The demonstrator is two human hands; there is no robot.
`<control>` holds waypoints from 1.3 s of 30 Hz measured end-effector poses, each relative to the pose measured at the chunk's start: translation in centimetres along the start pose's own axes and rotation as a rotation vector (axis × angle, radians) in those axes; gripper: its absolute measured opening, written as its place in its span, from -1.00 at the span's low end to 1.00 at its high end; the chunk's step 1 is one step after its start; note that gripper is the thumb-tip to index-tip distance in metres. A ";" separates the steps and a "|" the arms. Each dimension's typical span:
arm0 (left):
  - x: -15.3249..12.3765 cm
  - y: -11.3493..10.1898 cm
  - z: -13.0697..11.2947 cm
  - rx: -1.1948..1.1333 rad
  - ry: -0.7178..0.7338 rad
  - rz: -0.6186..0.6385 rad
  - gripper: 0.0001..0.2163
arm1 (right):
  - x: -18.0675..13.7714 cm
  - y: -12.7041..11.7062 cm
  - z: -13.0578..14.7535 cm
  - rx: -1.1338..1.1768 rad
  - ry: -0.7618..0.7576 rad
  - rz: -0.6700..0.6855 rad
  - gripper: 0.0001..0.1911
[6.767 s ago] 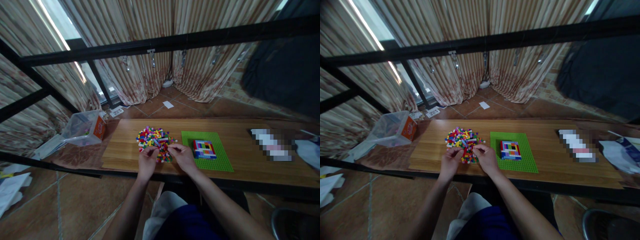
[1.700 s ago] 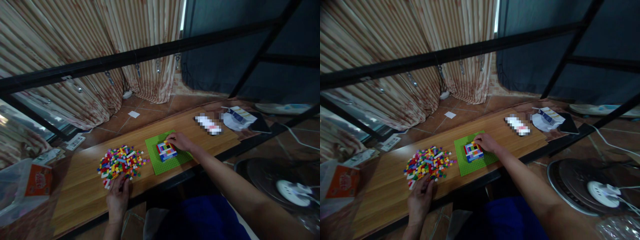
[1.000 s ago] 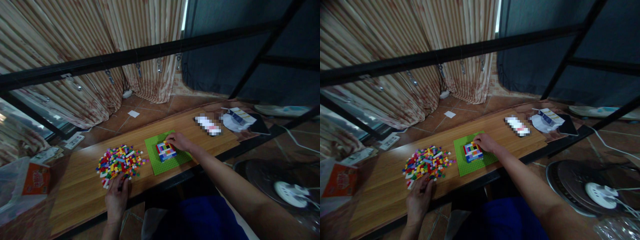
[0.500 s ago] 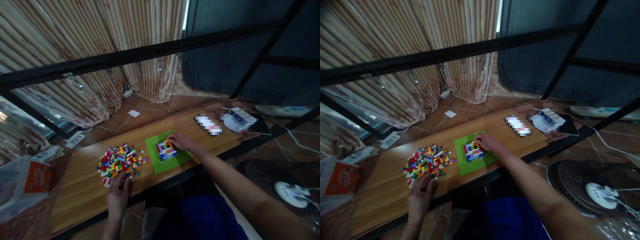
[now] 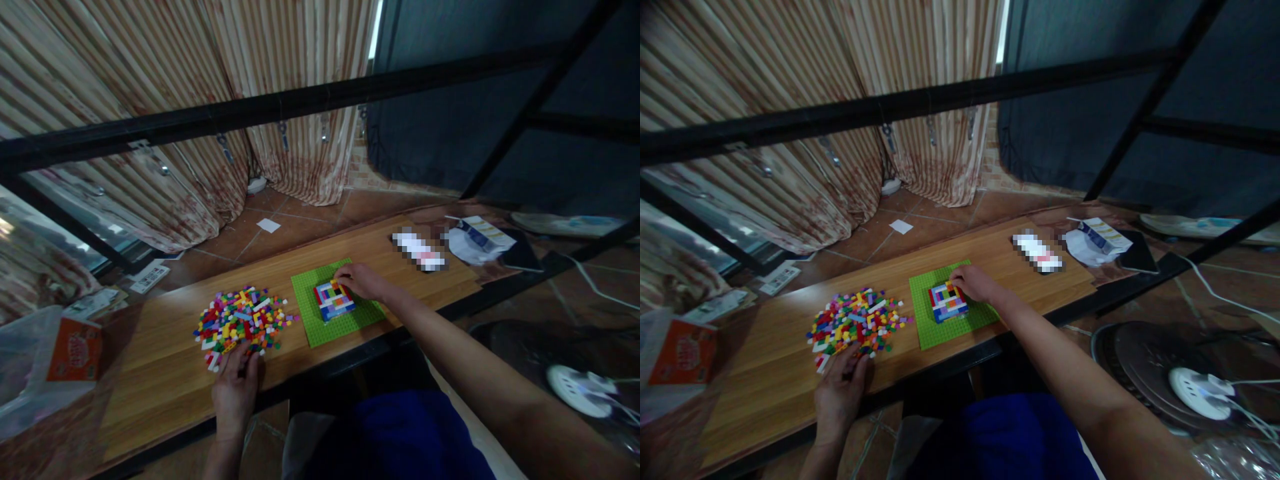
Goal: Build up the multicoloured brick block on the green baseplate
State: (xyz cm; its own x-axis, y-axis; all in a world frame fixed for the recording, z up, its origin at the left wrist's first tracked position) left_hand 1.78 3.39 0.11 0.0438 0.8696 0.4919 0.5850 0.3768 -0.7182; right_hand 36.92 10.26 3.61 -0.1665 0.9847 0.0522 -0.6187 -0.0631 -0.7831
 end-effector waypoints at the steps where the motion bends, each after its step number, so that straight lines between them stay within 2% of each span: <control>1: 0.0 0.0 0.0 -0.001 0.000 0.002 -0.68 | 0.0 0.0 0.0 -0.004 0.002 -0.002 -0.77; 12: 0.1 -0.1 0.0 0.000 0.001 0.010 -0.69 | 0.3 0.0 0.2 -0.136 -0.052 0.031 -0.71; 18: 0.0 -0.1 0.0 0.000 0.002 0.012 -0.67 | 0.5 0.1 -0.2 -0.135 -0.066 0.038 -0.73; 29: -0.1 0.2 0.2 0.029 0.019 0.015 -0.68 | 0.9 0.6 0.3 -0.420 -0.190 0.179 -0.73; 32: 0.0 0.1 0.2 0.038 -0.001 0.017 -0.66 | 0.8 0.5 0.5 -0.436 -0.201 0.193 -0.70; 35: 0.0 0.1 0.1 0.019 -0.018 0.032 -0.65 | 0.4 0.4 0.3 -0.316 -0.145 0.116 -0.71; 39: -0.1 0.1 0.0 -0.019 -0.065 0.054 -0.65 | -0.9 0.4 -1.1 -0.034 0.014 -0.152 -0.72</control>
State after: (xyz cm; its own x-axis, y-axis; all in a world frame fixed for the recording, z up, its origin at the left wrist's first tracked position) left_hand 1.83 3.31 0.02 0.0235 0.9076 0.4191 0.5986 0.3230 -0.7331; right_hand 37.62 9.48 2.57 -0.0619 0.9846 0.1634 -0.6093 0.0924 -0.7875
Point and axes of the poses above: each hand's wrist, its own x-axis towards the middle knuckle, its own y-axis out of the palm, z = x × y, the point moved 3 cm from there along x, towards the middle knuckle, and after that the axes turned 1 degree about y, right-handed, at the moved point
